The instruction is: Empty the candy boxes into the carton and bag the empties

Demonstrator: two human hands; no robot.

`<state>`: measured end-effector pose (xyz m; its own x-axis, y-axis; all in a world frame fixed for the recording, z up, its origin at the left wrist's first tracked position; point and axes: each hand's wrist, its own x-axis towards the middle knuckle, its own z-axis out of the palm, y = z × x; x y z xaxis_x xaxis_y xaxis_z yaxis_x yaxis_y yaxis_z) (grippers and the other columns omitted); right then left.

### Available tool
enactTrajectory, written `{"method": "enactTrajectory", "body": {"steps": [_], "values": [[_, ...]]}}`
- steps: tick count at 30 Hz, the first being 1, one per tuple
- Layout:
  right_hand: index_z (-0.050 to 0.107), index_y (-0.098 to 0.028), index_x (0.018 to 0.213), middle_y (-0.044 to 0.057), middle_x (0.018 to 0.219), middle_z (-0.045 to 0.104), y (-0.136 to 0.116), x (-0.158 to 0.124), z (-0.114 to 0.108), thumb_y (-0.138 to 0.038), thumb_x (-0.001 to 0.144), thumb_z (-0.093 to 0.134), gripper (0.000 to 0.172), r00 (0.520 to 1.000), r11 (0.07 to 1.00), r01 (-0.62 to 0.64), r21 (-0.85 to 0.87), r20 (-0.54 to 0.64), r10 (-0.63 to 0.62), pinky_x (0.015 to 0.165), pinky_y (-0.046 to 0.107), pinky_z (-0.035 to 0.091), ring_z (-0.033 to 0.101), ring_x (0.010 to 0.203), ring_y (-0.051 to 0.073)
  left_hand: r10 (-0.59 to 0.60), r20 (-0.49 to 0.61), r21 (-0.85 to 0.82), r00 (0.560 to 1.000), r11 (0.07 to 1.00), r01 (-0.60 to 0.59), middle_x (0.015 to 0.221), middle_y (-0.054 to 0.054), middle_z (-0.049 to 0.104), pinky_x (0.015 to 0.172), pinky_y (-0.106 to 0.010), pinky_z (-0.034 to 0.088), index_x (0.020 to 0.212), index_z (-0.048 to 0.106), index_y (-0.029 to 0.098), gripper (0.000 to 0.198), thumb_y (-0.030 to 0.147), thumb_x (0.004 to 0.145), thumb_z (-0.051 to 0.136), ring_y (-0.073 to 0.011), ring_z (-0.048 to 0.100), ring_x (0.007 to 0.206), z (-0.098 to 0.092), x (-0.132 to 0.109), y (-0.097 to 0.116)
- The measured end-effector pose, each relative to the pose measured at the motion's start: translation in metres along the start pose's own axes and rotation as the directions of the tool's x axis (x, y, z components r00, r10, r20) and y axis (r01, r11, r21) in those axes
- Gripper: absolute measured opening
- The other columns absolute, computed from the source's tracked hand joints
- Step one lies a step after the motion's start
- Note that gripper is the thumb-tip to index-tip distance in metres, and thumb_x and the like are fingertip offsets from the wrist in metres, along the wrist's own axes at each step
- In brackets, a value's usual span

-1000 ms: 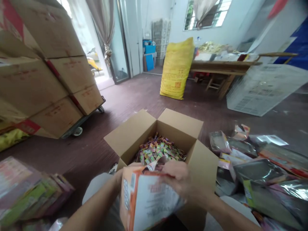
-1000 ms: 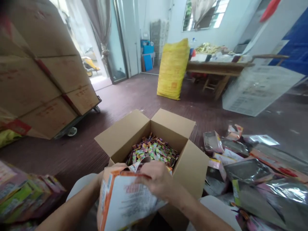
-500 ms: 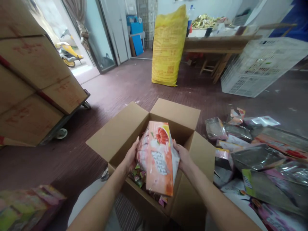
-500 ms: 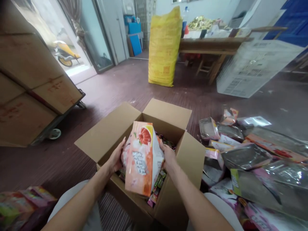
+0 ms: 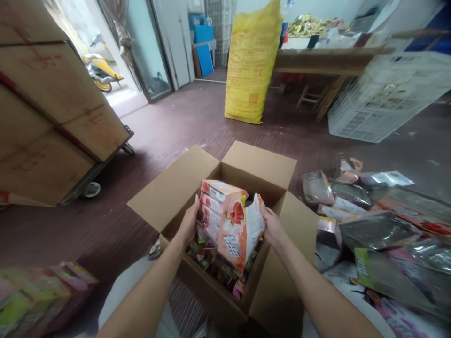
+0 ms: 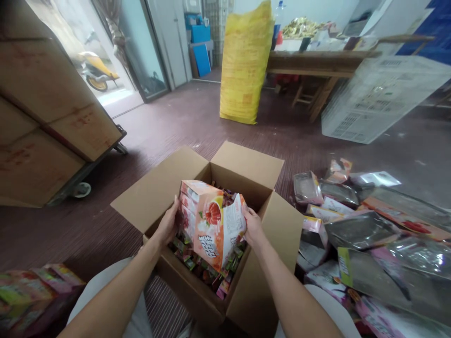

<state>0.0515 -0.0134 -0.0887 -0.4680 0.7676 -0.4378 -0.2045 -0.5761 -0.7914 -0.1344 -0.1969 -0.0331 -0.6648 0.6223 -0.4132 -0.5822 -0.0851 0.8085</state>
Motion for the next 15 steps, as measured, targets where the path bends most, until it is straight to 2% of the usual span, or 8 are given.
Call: {"method": "enactTrajectory", "body": {"steps": [3,5,7,10,12,15], "values": [[0.071,-0.018,0.086,0.004,0.084,0.077,0.005,-0.004,0.008,-0.045,0.064,0.091,0.04,0.996,0.998,-0.06,0.012,0.062,0.059,0.073,0.033,0.062,0.073,0.079,0.023,0.011,-0.017,-0.042,1.0,0.999,-0.011,0.106,-0.009,0.079,0.1,-0.036,0.054,0.106,0.076,0.018,0.047,0.057,0.079,0.075,-0.0283,0.07,0.112,0.002,0.0,0.006],[0.072,-0.018,0.095,0.006,0.092,0.078,0.006,-0.004,0.011,-0.045,0.074,0.085,0.037,0.987,0.992,-0.126,0.03,0.109,0.122,0.079,0.035,0.062,0.074,0.087,0.024,-0.006,0.006,-0.066,1.0,0.998,0.007,0.11,-0.009,0.078,0.1,-0.036,0.054,0.112,0.075,0.019,0.049,0.059,0.084,0.07,-0.0275,0.07,0.111,0.002,0.0,0.01],[0.072,-0.017,0.1,0.007,0.095,0.078,0.005,-0.003,0.012,-0.041,0.084,0.076,0.029,0.975,0.975,-0.219,0.037,0.057,0.216,0.082,0.037,0.062,0.075,0.089,0.024,-0.063,0.003,-0.053,0.998,0.997,0.063,0.111,-0.01,0.078,0.1,-0.037,0.055,0.116,0.074,0.02,0.051,0.06,0.085,0.068,-0.0271,0.071,0.11,0.0,0.002,0.012],[0.072,-0.017,0.091,0.009,0.085,0.078,0.001,0.0,0.012,-0.034,0.09,0.067,0.018,0.925,0.928,-0.372,0.029,-0.075,0.374,0.083,0.039,0.062,0.076,0.085,0.025,-0.116,-0.072,-0.017,0.991,0.993,0.115,0.109,-0.01,0.079,0.097,-0.034,0.056,0.115,0.074,0.018,0.045,0.049,0.082,0.076,-0.025,0.073,0.103,-0.003,0.005,0.012],[0.072,-0.017,0.09,0.01,0.083,0.078,0.0,-0.001,0.012,-0.033,0.091,0.065,0.018,0.895,0.896,-0.444,0.011,-0.03,0.444,0.084,0.041,0.062,0.076,0.085,0.027,-0.171,-0.112,-0.039,0.979,0.985,0.168,0.103,-0.01,0.079,0.093,-0.033,0.058,0.114,0.074,0.016,0.04,0.041,0.082,0.078,-0.024,0.075,0.096,-0.004,0.006,0.013],[0.071,-0.017,0.09,0.011,0.083,0.078,0.002,-0.007,0.014,-0.034,0.091,0.066,0.019,0.852,0.86,-0.507,-0.054,0.119,0.51,0.086,0.043,0.061,0.075,0.089,0.028,-0.357,-0.097,-0.136,0.929,0.929,0.343,0.092,-0.011,0.08,0.084,-0.035,0.061,0.112,0.072,0.013,0.04,0.045,0.086,0.072,-0.0249,0.076,0.085,-0.004,0.005,0.015]]}}
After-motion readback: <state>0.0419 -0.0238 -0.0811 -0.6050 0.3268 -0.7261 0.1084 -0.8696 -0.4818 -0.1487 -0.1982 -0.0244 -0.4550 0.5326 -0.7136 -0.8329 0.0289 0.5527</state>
